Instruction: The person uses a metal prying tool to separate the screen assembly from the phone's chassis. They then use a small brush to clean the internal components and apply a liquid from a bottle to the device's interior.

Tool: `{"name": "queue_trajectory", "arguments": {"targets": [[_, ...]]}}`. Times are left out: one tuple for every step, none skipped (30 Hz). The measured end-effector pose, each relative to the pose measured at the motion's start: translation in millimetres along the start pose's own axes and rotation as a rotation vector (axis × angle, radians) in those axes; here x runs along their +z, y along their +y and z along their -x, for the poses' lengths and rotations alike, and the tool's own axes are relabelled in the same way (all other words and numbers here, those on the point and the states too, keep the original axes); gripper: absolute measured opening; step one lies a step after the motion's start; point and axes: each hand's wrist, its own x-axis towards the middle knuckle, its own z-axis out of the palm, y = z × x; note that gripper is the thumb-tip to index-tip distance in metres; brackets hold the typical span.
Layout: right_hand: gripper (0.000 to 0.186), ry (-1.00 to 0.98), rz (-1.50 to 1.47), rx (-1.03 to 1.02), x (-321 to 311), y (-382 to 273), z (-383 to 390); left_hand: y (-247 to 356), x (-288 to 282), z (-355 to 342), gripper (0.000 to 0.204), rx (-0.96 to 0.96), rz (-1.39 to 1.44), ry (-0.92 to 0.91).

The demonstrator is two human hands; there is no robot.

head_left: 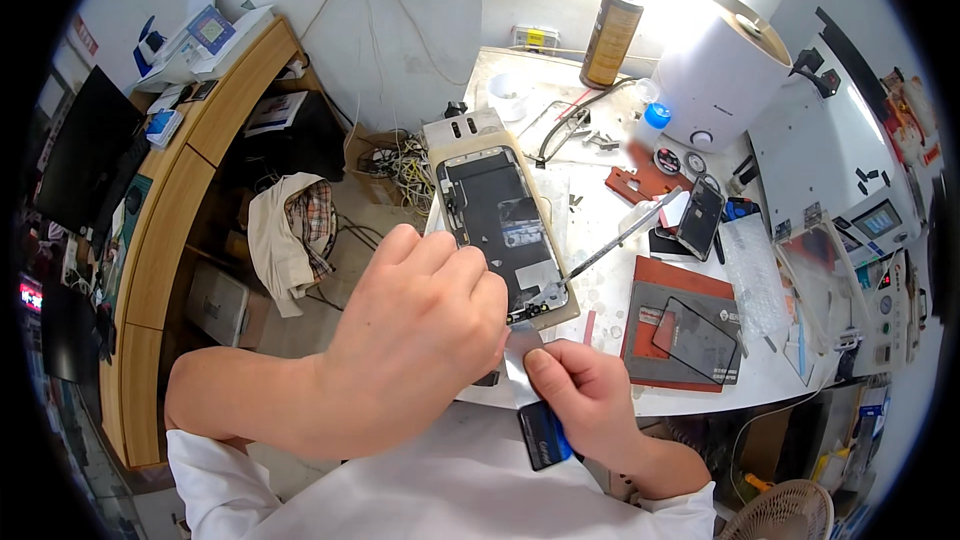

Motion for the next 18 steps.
{"name": "queue_trajectory", "arguments": {"targets": [[0.030,-0.024,-0.130,0.067,-2,1,-1,0,-1,0,0.018,0.001,0.000,-0.003],[0.030,-0.047,-0.260,0.134,-3,1,-3,-1,-1,-1,0.017,0.002,0.017,-0.010],[0.028,-0.046,-0.293,0.145,-3,2,-3,-1,-2,-1,0.017,0.003,0.032,-0.016],[0.026,-0.044,-0.325,0.157,-2,3,-4,-1,-3,-1,0.017,0.004,0.047,-0.023],[0.025,-0.044,-0.358,0.168,-1,4,-5,-2,-4,-1,0.016,0.006,0.046,-0.036],[0.027,-0.022,-0.200,0.093,-1,0,-4,-4,-4,-4,0.016,0.013,0.051,-0.048],[0.028,-0.001,-0.042,0.019,-2,-6,-2,-6,-3,-5,0.016,0.020,0.055,-0.060],[0.030,0.019,0.116,-0.055,-3,-9,-1,-6,-1,-7,0.016,0.024,0.055,-0.053],[0.029,-0.017,0.021,0.001,-5,-5,-2,-5,-2,-6,0.016,0.022,0.051,-0.045],[0.029,-0.052,-0.074,0.058,-9,1,-4,-4,-2,-6,0.016,0.020,0.047,-0.038],[0.028,-0.087,-0.169,0.116,-11,4,-5,-3,-3,-6,0.016,0.023,0.035,-0.038],[0.023,-0.071,-0.195,0.137,-12,4,-4,-3,-3,-6,0.016,0.027,0.025,-0.042],[0.021,-0.106,-0.129,0.112,-16,5,-2,-2,-3,-6,0.016,0.030,0.017,-0.046],[0.020,-0.141,-0.064,0.087,-24,6,0,-2,-4,-6,0.016,0.039,-0.021,-0.072],[0.019,-0.174,0.002,0.064,-32,7,4,-2,-6,-6,0.016,0.051,-0.056,-0.098],[0.016,-0.109,-0.054,0.035,-39,12,9,-2,-7,-7,0.017,0.062,-0.095,-0.120],[0.016,0.036,0.068,-0.052,-45,22,11,-3,-7,-6,0.016,0.058,-0.082,-0.114],[0.017,0.171,0.241,-0.065,-53,22,8,-2,-7,-7,0.016,0.059,-0.073,-0.111]]}}
